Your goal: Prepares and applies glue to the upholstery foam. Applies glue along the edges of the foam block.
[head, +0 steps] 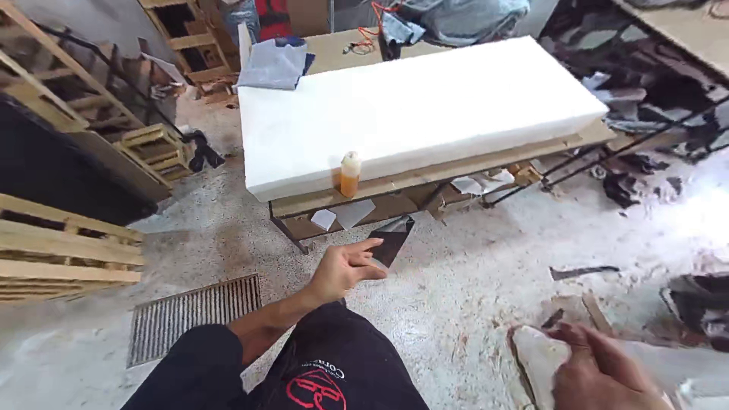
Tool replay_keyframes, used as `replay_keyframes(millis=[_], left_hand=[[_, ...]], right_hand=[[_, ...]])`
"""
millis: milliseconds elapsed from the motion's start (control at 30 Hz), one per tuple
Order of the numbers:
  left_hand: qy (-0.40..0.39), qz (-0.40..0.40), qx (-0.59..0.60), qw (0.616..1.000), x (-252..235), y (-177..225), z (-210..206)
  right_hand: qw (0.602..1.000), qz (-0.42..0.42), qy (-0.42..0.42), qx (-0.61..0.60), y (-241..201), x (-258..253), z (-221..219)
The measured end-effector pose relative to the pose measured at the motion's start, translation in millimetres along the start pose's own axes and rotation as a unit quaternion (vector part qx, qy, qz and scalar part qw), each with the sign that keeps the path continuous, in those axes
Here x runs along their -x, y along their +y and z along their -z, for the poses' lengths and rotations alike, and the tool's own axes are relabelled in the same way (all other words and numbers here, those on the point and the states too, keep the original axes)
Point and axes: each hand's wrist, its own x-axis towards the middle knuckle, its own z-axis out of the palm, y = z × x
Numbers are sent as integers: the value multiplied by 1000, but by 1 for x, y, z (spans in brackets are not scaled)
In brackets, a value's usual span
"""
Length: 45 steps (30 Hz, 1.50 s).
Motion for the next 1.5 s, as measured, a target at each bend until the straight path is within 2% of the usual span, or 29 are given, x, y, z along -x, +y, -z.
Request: replay_keyframes(millis=[67, 167, 267, 367, 433, 467, 500, 533, 633, 733, 833, 900, 967, 1033, 1133, 1200, 1300, 1333, 1400, 1433, 1467, 1500], left_hand=[[26, -8, -5, 1000, -4, -14, 40], [58, -63, -67, 994, -8, -32, 78], [64, -107, -102, 987, -29, -46, 100], [49, -69, -123, 989, -58, -62, 113], [58, -39, -153, 986, -87, -72, 124], [76, -21, -178, 981, -103, -79, 130], [103, -2, -204, 974, -119, -86, 136], [137, 12, -230, 963, -138, -93, 144], [224, 60, -330, 915, -209, -108, 174], [245, 89, -460, 849, -314, -143, 222], [266, 111, -559, 777, -408, -200, 260], [268, 161, -608, 729, -422, -220, 261], [276, 192, -643, 688, -420, -224, 256], [279, 197, -652, 677, -423, -225, 257], [280, 186, -646, 686, -429, -227, 260], [265, 185, -654, 684, -432, -226, 262], [237, 160, -684, 671, -429, -230, 255], [230, 148, -688, 672, -424, -231, 251], [240, 131, -663, 697, -417, -226, 249], [254, 124, -625, 728, -417, -217, 253], [280, 115, -573, 762, -423, -208, 262], [306, 103, -523, 789, -434, -199, 275]], right_hand=[[992, -79, -73, -71, 5, 9, -59], [942, -297, -97, -126, 3, 21, -175], [846, -447, -125, -261, 19, 11, -290], [721, -540, -250, -354, 32, -14, -386], [649, -592, -300, -371, 40, -43, -448], [600, -616, -311, -405, 46, -56, -475], [553, -633, -299, -452, 54, -67, -503], [522, -639, -264, -500, 61, -76, -531], [498, -649, -141, -558, 78, -103, -588], [491, -674, -132, -536, 91, -120, -574], [454, -687, -125, -553, 128, -122, -526], [452, -698, -113, -543, 142, -136, -491], [442, -711, -111, -536, 146, -159, -466], [411, -717, -107, -553, 151, -180, -452], [381, -715, -108, -576, 162, -204, -438], [344, -708, -107, -607, 167, -219, -435], [295, -687, -54, -662, 154, -242, -429], [299, -678, -28, -670, 139, -250, -426], [342, -636, -11, -691, 111, -271, -427], [377, -598, -27, -706, 102, -282, -434], [432, -551, -52, -712, 93, -295, -447], [505, -499, -78, -700, 81, -310, -464]])
